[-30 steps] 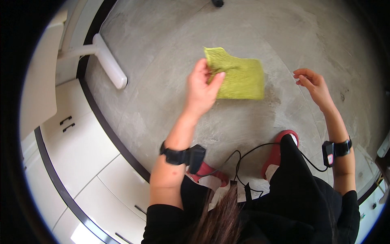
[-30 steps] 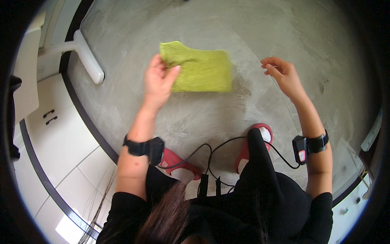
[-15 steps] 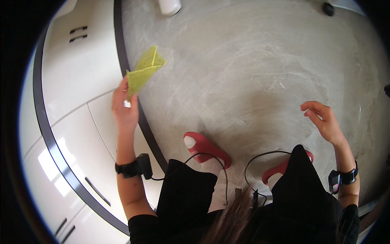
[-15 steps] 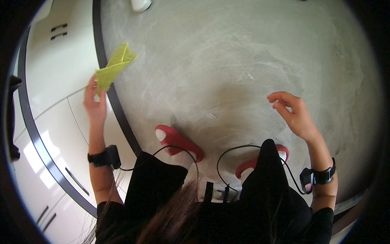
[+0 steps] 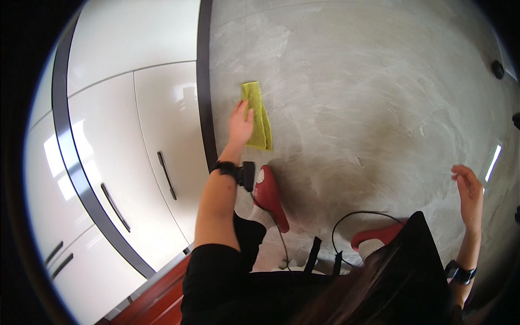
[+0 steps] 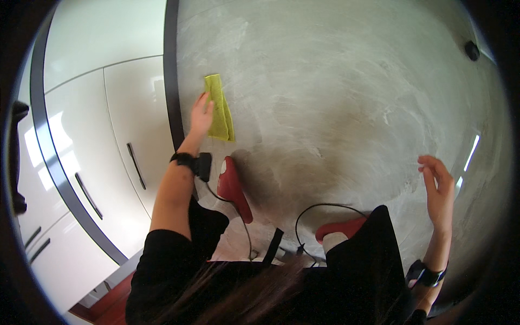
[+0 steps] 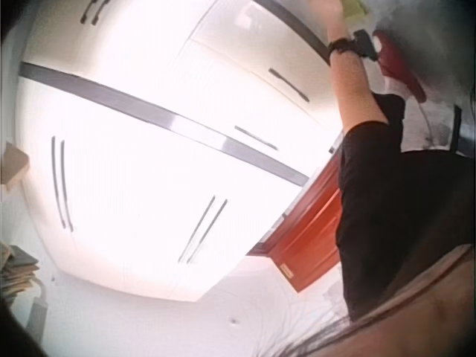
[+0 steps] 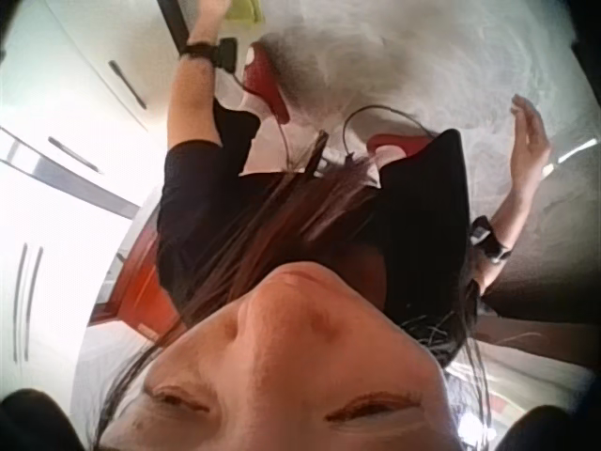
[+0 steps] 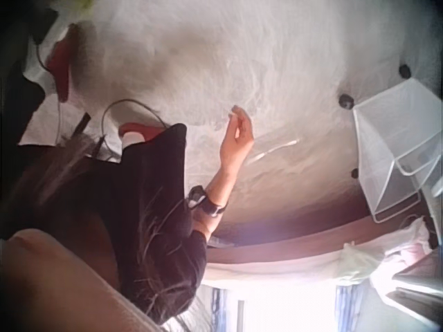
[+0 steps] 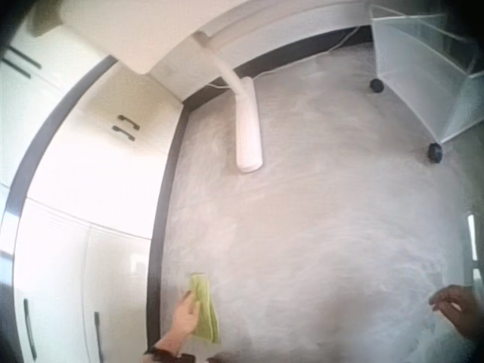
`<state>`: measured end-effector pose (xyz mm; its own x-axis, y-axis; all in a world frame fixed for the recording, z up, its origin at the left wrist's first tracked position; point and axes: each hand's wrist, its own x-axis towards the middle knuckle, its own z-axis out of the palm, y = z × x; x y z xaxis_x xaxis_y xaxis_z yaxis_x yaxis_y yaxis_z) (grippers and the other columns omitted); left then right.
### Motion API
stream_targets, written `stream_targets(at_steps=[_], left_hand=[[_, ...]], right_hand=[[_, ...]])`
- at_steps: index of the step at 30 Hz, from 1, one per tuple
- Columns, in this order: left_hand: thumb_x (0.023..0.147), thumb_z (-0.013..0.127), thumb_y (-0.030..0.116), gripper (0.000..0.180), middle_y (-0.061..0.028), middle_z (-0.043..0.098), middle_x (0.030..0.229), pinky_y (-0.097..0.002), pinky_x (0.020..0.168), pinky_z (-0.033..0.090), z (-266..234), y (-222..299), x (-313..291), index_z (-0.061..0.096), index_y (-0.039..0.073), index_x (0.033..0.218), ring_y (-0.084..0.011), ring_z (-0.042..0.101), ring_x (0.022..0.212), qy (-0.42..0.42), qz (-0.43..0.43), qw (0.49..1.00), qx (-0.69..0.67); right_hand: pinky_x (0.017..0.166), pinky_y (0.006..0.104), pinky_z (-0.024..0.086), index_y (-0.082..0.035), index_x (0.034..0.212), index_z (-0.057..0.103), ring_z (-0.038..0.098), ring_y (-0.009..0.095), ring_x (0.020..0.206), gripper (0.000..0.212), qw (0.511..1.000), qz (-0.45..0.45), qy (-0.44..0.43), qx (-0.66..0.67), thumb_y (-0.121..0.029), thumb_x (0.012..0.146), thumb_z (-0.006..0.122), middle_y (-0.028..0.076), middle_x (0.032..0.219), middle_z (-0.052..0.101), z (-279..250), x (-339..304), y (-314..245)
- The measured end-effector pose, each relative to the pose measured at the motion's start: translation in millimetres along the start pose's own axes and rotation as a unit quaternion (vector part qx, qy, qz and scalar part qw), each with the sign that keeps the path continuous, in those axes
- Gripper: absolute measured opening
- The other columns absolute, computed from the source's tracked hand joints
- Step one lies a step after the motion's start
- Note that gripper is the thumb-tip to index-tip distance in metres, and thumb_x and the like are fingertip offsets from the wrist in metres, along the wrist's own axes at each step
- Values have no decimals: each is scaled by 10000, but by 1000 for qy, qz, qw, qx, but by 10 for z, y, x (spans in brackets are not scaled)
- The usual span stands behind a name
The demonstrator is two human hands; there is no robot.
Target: The person wipes a tiled floor with a green cloth, moving around a white chair and a wire basket. They pick up small debris from the floor, place it into a plastic bag, and continue wiping until the area is clear.
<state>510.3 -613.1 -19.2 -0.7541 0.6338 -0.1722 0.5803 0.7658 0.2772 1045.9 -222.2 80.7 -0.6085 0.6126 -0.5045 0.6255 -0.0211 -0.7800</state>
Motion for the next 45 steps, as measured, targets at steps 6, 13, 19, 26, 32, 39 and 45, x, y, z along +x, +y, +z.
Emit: stream_targets(at_steps=[6,13,19,26,32,39,45], left_hand=[[1028,448,262,548,-211,277,1601,-462,1210,217,761,264,-89,366,11,1508,-394,258,1475,84,16,995,53],[1044,421,321,541,-203,262,1613,-458,1213,198,542,-1086,-1279,374,94,1532,-406,232,1485,16,-36,998,-51],[1072,322,378,532,-248,278,1591,-469,1195,226,498,-2011,-2363,366,140,1546,-453,287,1443,93,-307,947,10],[1059,340,379,610,-317,347,1523,-531,1186,217,728,-1921,-1521,323,-19,1520,-483,305,1415,172,-310,930,98],[991,444,354,586,-214,397,1539,-448,1230,171,750,-686,75,444,1,1459,-337,295,1469,154,-67,981,99],[888,563,511,766,-158,367,1570,-479,1215,213,1494,2294,-336,410,66,1493,-308,327,1456,-62,302,949,-62],[848,677,317,634,-190,445,1508,-491,1189,270,1732,2944,-1687,522,47,1401,-321,365,1440,-165,396,835,-345]], right_hand=[[887,320,508,9,1153,657,634,180,970,198,998,0,13,-68,-52,1014,529,89,1096,681,43,-138,-13],[912,346,517,-4,1148,664,633,205,1026,200,983,13,-34,-180,-47,1018,519,108,1133,685,102,-81,-121],[893,352,524,-6,1163,653,640,237,1004,206,946,-46,-95,-305,-88,1031,518,128,1145,681,48,100,-266],[865,348,518,-5,1155,651,633,235,985,208,941,-32,-134,-309,-88,1036,502,126,1132,675,26,137,-268],[873,334,511,-3,1158,651,628,224,984,215,942,-59,-166,-284,-91,1040,494,125,1137,673,202,212,-309],[897,319,494,20,1149,647,620,210,980,209,966,-71,-116,-221,-69,1030,500,112,1111,671,343,336,-548],[919,315,496,-24,1187,651,620,201,979,240,976,-55,-83,-195,-159,1054,502,94,1125,663,108,77,-444]])
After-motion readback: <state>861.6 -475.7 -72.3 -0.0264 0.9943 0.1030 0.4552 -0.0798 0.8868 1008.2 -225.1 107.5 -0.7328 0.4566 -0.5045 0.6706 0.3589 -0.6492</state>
